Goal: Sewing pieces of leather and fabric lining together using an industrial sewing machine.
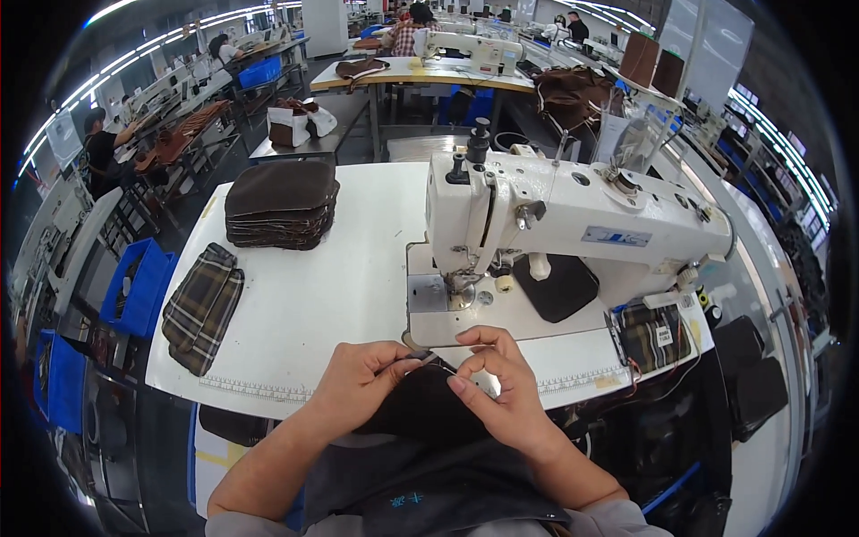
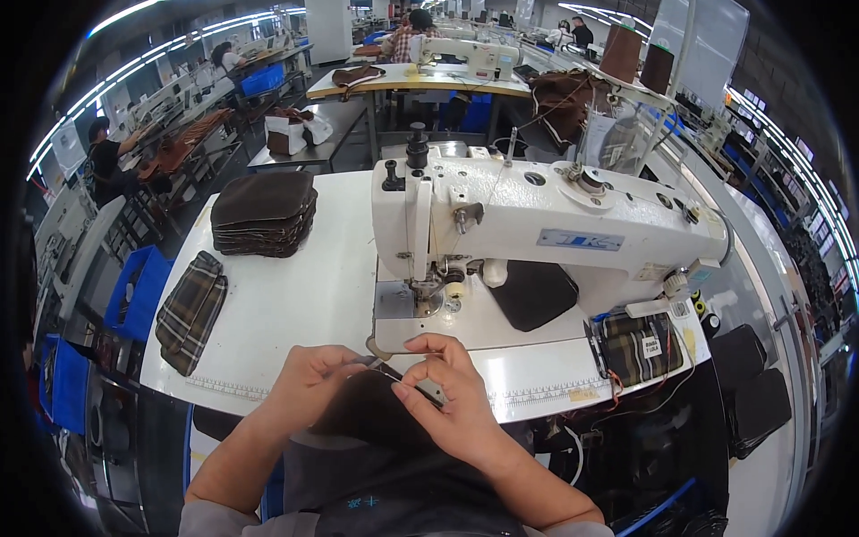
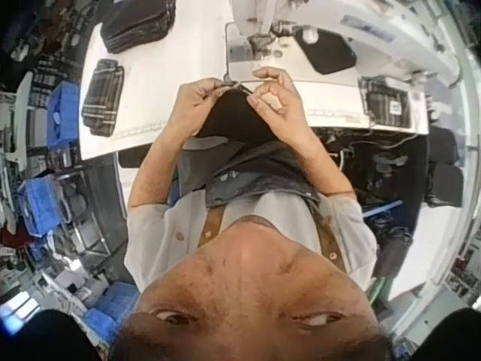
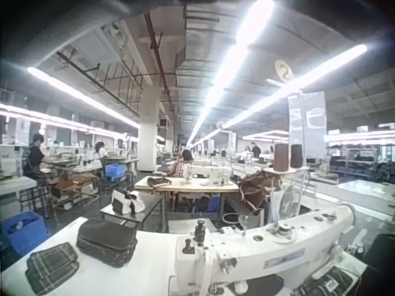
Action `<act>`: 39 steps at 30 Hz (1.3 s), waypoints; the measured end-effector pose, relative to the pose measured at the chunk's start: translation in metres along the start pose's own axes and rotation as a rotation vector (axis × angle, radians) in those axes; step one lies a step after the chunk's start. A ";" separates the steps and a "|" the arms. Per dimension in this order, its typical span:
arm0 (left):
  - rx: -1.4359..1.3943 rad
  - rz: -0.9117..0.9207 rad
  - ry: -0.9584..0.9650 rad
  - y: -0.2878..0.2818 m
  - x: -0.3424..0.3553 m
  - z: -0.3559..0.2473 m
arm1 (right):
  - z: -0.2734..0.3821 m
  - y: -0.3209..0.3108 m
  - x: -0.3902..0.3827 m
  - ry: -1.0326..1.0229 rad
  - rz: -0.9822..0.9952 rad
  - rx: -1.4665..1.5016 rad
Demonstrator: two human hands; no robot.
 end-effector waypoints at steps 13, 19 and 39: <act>-0.259 0.052 -0.012 0.014 -0.014 -0.020 | -0.002 -0.011 -0.009 0.049 -0.013 -0.049; -0.145 -0.051 0.026 0.015 -0.018 -0.018 | -0.004 -0.009 -0.011 0.038 -0.031 -0.044; -0.014 -0.152 -0.007 0.010 -0.015 -0.021 | -0.012 -0.006 -0.014 0.093 -0.048 0.014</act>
Point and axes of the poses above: each hand's wrist, its own x-axis towards the middle knuckle, its own y-axis out of the palm, z = x × y, the point moved 7 cm from there along x, towards the middle knuckle, and after that the axes turned 15 degrees about -y, right-handed, at the moved point
